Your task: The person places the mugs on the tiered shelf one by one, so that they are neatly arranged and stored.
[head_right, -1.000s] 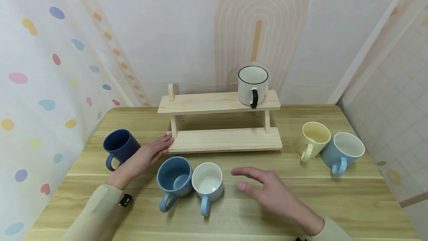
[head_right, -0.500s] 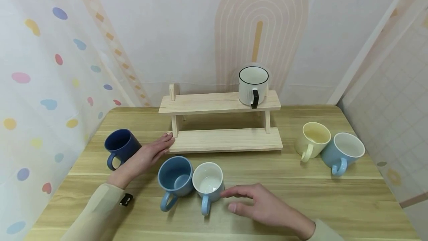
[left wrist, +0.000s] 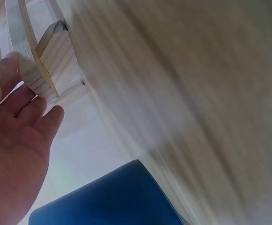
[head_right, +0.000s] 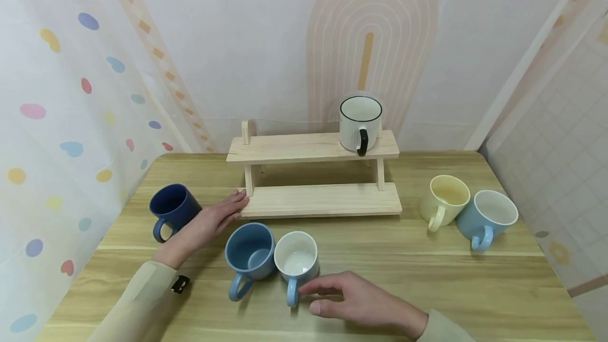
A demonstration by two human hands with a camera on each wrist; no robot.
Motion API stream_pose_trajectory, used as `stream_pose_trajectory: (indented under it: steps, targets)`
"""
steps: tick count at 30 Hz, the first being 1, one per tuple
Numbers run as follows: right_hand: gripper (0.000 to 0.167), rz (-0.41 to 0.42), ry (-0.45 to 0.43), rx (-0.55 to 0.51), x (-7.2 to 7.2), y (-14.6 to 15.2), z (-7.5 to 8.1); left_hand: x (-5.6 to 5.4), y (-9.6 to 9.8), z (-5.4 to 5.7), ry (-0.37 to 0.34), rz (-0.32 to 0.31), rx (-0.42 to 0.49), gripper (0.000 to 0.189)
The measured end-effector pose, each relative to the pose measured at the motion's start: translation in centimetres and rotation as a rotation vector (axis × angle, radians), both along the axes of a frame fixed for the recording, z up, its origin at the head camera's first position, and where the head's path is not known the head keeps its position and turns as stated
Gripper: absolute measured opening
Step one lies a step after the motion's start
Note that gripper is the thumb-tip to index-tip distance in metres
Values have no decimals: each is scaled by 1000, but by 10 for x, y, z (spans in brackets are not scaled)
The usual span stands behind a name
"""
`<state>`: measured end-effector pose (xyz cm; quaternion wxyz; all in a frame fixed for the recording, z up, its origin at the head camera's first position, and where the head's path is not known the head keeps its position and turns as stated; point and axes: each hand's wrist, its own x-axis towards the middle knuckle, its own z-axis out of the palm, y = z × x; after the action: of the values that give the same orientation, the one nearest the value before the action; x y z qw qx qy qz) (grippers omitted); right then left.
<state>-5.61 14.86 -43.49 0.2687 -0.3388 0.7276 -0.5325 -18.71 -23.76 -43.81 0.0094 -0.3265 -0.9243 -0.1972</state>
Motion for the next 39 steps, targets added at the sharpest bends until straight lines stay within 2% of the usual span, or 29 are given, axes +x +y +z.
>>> stream_pose_trajectory:
  steps: [10,17,26,29,39]
  targets:
    - [33,21,-78,16,-3,-13,-10,1,2,0,1,-3,0,47]
    - [34,93,-142,-78,-7,-22,-18,2,3,0,15,-5,5,46]
    - [38,157,-247,-191,-13,-24,-20,1,2,-2,7,2,-6,46]
    - [37,137,-262,-208,-13,-21,-20,1,2,-2,2,7,-10,47]
    - [28,-32,-243,-201,-13,1,-17,0,1,0,-1,9,1,47]
